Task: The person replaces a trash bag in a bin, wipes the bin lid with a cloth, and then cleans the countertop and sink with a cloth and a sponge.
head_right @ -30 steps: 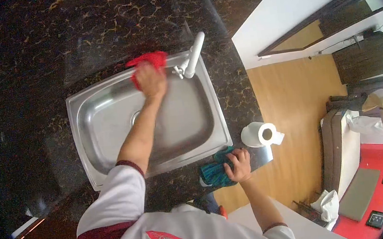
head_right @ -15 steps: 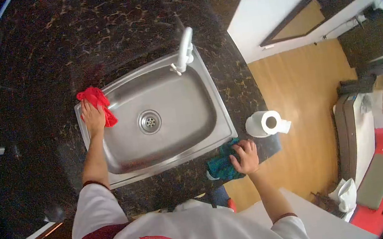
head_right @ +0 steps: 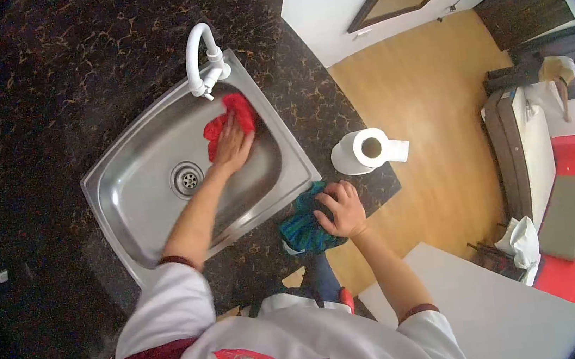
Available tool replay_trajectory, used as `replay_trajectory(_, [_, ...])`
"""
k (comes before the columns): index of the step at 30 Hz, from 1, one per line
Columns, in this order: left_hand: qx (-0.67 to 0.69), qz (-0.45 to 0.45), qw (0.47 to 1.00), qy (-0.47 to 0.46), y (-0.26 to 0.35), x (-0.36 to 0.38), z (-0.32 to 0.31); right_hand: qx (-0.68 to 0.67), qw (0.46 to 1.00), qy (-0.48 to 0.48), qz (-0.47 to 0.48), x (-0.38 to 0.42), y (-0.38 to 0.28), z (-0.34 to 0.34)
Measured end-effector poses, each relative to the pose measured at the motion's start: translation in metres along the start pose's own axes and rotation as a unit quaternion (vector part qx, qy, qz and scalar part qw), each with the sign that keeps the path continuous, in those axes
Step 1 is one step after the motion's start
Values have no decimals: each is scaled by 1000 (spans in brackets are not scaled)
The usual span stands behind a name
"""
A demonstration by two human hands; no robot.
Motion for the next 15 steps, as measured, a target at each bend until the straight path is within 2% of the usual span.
replay_trajectory(1, [-43,-91,993,-57,7,33,8,3,1000,3,2,0,0,1])
replay_trajectory(2, [-140,-97,978,-121,-9,63,8,7,1000,11,3,-2,0,3])
replay_trajectory(3, [-173,-37,969,-171,-70,68,-2,4,1000,14,3,-2,0,5])
replay_trajectory(4, [-90,155,980,-82,-109,73,38,1,1000,21,8,-4,1,7])
replay_trajectory(5, [-189,179,963,68,-139,79,53,-2,1000,25,8,-6,2,10])
replay_trajectory(6, [-164,252,953,48,-131,65,65,-10,1000,15,8,-1,0,9])
replay_trajectory(8, [-143,329,931,63,-118,31,25,-5,1000,21,20,-4,-3,11])
replay_trajectory(10, [55,234,971,-17,-37,-9,-4,-7,1000,17,10,-2,0,6])
replay_trajectory(12, [123,25,990,60,10,-1,-31,-4,1000,22,13,0,-4,8])
replay_trajectory(13, [40,-38,997,-44,26,22,-36,-1,999,28,17,-3,-5,11])
replay_trajectory(14, [-43,-101,983,-149,38,61,-28,5,999,28,20,-5,-4,12])
replay_trajectory(15, [-124,-161,946,-253,35,95,-29,9,999,28,20,-5,-3,11])
Point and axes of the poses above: each hand's wrist, its own x-axis away from the middle knuckle, its own z-axis out of the back of the hand, y = z × x, the point moved 10 cm from there along -x, towards the middle knuckle, and after that the axes turned 9 degrees about -y, right-handed, at the moved point
